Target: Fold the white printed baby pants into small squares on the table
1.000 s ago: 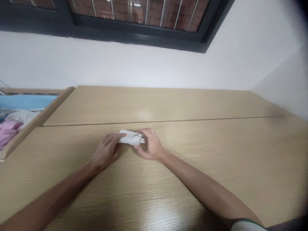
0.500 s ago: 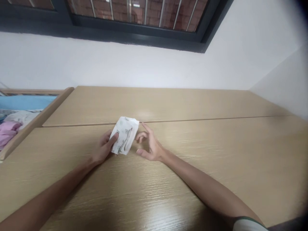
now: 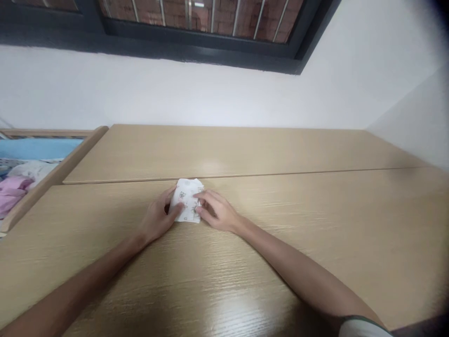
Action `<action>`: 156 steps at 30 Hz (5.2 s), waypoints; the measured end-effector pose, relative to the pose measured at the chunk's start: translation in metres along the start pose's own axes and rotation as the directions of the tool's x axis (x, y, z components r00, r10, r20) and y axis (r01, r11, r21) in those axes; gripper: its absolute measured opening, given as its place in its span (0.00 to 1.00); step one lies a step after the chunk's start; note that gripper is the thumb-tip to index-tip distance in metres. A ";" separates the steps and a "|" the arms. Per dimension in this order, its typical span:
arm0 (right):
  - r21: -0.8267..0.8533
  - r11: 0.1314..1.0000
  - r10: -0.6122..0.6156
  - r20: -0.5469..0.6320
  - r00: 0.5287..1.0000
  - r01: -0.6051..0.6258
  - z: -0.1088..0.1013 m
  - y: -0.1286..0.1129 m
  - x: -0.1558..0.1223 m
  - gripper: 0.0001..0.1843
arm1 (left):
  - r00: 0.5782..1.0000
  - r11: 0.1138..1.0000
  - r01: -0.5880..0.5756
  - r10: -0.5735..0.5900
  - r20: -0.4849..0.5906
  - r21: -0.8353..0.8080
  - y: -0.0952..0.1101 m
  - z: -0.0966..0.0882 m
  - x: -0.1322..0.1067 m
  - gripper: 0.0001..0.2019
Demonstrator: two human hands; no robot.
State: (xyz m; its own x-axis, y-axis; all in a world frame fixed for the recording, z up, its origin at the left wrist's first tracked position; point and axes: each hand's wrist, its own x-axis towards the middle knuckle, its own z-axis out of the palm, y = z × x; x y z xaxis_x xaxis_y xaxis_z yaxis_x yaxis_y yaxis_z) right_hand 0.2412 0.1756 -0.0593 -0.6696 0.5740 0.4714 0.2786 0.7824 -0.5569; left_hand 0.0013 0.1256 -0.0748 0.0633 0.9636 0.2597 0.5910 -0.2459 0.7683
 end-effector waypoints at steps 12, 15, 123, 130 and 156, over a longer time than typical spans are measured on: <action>-0.129 0.990 0.060 -0.036 0.998 -0.064 0.002 0.001 0.002 0.11 | 0.986 0.934 -0.133 0.090 0.140 0.331 0.004 0.000 -0.013 0.30; -0.139 0.988 0.059 -0.076 0.995 -0.069 0.003 0.002 0.002 0.11 | 0.985 0.934 -0.144 0.103 0.140 0.326 0.005 0.002 -0.012 0.23; -0.185 0.982 0.015 0.206 0.978 0.024 0.004 0.031 0.036 0.27 | 0.792 0.797 -0.601 0.584 0.178 0.057 0.016 0.010 -0.009 0.13; -0.180 0.983 0.012 0.209 0.978 0.026 0.004 0.032 0.036 0.27 | 0.790 0.794 -0.604 0.585 0.183 0.069 0.014 0.010 -0.009 0.13; -0.188 0.982 0.017 0.190 0.982 0.020 0.004 0.032 0.034 0.26 | 0.809 0.818 -0.570 0.541 0.232 0.079 0.017 0.009 -0.009 0.11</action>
State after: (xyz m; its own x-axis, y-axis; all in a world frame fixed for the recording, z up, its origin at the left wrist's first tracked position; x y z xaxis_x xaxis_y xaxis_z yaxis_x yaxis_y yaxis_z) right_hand 0.2240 0.2194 -0.0640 -0.7831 0.5308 0.3239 0.3901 0.8250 -0.4090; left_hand 0.0179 0.1134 -0.0692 0.5571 0.6705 0.4900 0.5110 -0.7419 0.4341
